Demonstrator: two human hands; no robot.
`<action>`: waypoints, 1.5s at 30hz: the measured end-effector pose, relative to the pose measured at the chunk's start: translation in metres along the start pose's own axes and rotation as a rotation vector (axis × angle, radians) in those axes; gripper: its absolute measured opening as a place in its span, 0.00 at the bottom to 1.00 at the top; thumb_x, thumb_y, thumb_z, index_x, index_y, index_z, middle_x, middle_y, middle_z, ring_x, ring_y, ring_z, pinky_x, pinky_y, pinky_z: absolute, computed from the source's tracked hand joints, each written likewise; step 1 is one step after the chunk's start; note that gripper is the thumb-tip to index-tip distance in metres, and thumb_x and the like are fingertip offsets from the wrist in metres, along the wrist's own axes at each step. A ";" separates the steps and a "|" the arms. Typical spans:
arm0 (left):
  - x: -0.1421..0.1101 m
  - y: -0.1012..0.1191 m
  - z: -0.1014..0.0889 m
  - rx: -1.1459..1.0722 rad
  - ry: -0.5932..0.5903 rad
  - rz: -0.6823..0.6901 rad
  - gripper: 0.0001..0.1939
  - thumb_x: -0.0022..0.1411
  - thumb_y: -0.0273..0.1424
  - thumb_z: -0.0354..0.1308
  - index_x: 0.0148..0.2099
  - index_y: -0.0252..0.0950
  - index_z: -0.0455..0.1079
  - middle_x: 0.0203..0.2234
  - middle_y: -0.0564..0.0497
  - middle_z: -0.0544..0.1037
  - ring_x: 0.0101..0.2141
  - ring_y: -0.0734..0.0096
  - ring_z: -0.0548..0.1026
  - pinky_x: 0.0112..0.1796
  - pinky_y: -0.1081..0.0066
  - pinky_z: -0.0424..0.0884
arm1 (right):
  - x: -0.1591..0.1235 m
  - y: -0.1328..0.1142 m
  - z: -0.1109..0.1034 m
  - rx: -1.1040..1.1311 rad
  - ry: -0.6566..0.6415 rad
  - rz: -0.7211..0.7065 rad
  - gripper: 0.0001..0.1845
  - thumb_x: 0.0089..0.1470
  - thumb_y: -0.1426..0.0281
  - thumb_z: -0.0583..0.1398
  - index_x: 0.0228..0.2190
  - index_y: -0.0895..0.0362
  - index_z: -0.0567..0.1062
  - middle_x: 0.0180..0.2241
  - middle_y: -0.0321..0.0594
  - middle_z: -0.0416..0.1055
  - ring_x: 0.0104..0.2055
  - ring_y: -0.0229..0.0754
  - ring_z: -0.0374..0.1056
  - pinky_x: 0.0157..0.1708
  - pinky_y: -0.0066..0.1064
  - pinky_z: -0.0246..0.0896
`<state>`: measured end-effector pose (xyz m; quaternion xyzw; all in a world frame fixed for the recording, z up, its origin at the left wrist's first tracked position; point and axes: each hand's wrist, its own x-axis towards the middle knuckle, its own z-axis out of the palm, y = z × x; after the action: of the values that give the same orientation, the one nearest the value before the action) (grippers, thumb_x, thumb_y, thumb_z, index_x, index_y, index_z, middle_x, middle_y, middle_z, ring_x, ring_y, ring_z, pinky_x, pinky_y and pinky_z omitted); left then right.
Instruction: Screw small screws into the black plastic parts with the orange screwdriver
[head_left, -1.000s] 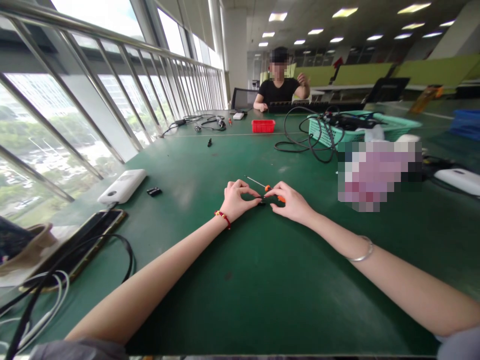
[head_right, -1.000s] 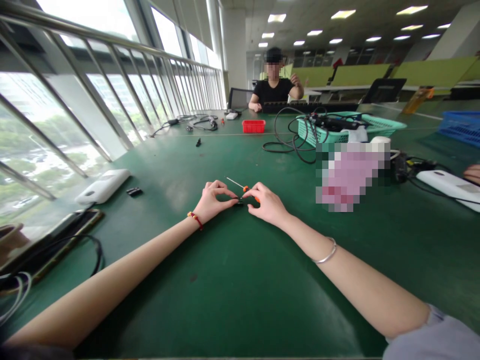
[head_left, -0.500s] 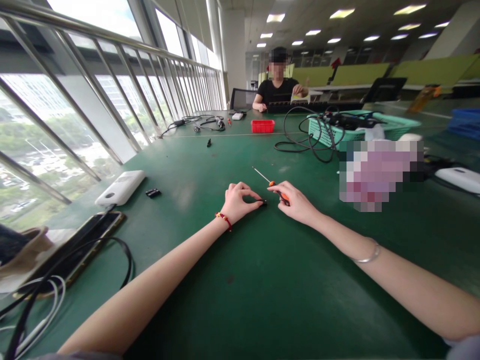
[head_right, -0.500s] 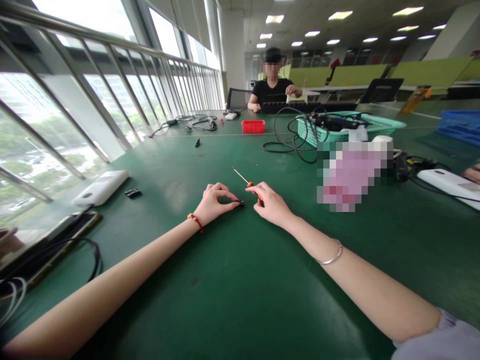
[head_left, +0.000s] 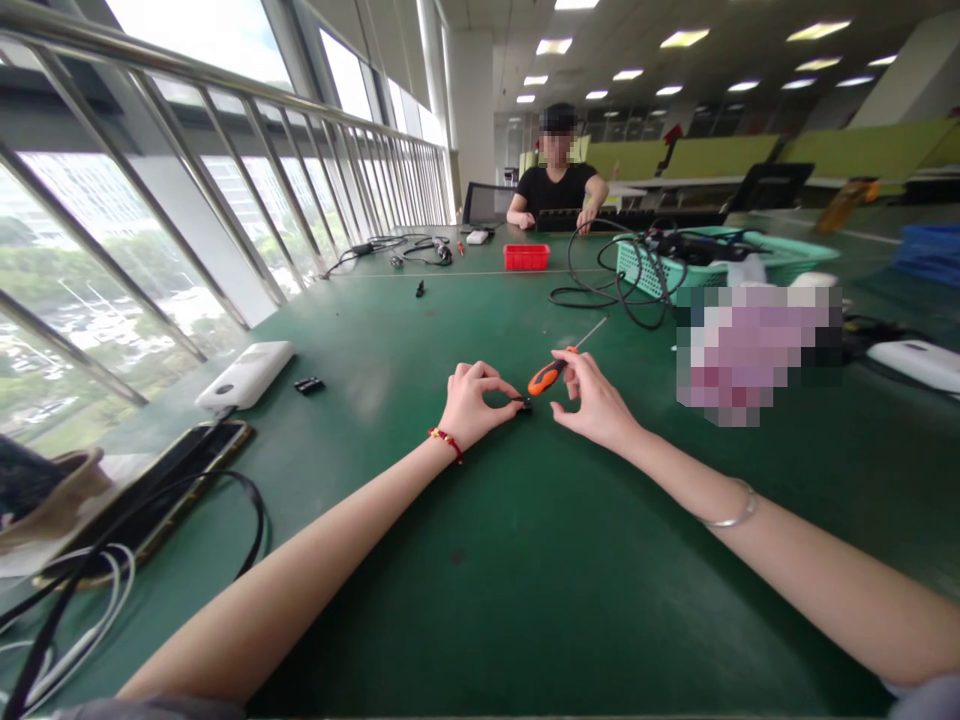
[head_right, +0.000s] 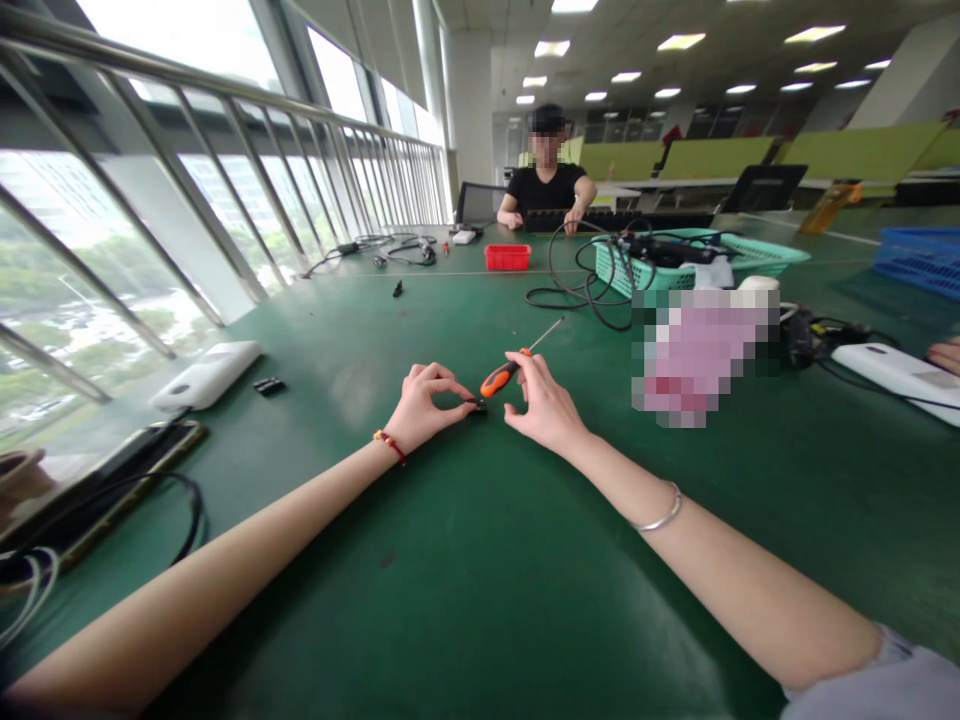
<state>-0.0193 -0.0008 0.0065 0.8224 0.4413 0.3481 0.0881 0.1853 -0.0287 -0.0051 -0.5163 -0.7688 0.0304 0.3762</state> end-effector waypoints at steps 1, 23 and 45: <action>-0.001 0.002 -0.001 0.027 0.018 0.047 0.06 0.50 0.37 0.64 0.31 0.43 0.77 0.33 0.52 0.71 0.40 0.64 0.64 0.45 0.62 0.60 | 0.000 -0.001 -0.002 -0.012 0.034 -0.004 0.31 0.43 0.72 0.58 0.52 0.55 0.60 0.36 0.40 0.61 0.28 0.38 0.61 0.32 0.32 0.65; -0.006 0.003 -0.005 -0.001 -0.115 0.161 0.03 0.52 0.33 0.61 0.30 0.42 0.75 0.38 0.54 0.78 0.44 0.63 0.68 0.47 0.61 0.64 | 0.004 0.004 -0.008 -0.200 -0.157 0.041 0.06 0.52 0.68 0.53 0.34 0.52 0.68 0.36 0.37 0.69 0.36 0.40 0.66 0.28 0.28 0.55; -0.059 -0.085 -0.127 0.215 -0.104 -0.002 0.11 0.52 0.45 0.57 0.30 0.47 0.75 0.31 0.61 0.78 0.39 0.68 0.70 0.47 0.64 0.66 | 0.004 0.004 -0.009 -0.237 -0.205 0.041 0.07 0.54 0.68 0.52 0.35 0.53 0.68 0.36 0.38 0.68 0.37 0.40 0.64 0.26 0.28 0.52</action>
<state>-0.1804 -0.0172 0.0330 0.8436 0.4717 0.2556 0.0226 0.1928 -0.0268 0.0022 -0.5668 -0.7907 -0.0001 0.2313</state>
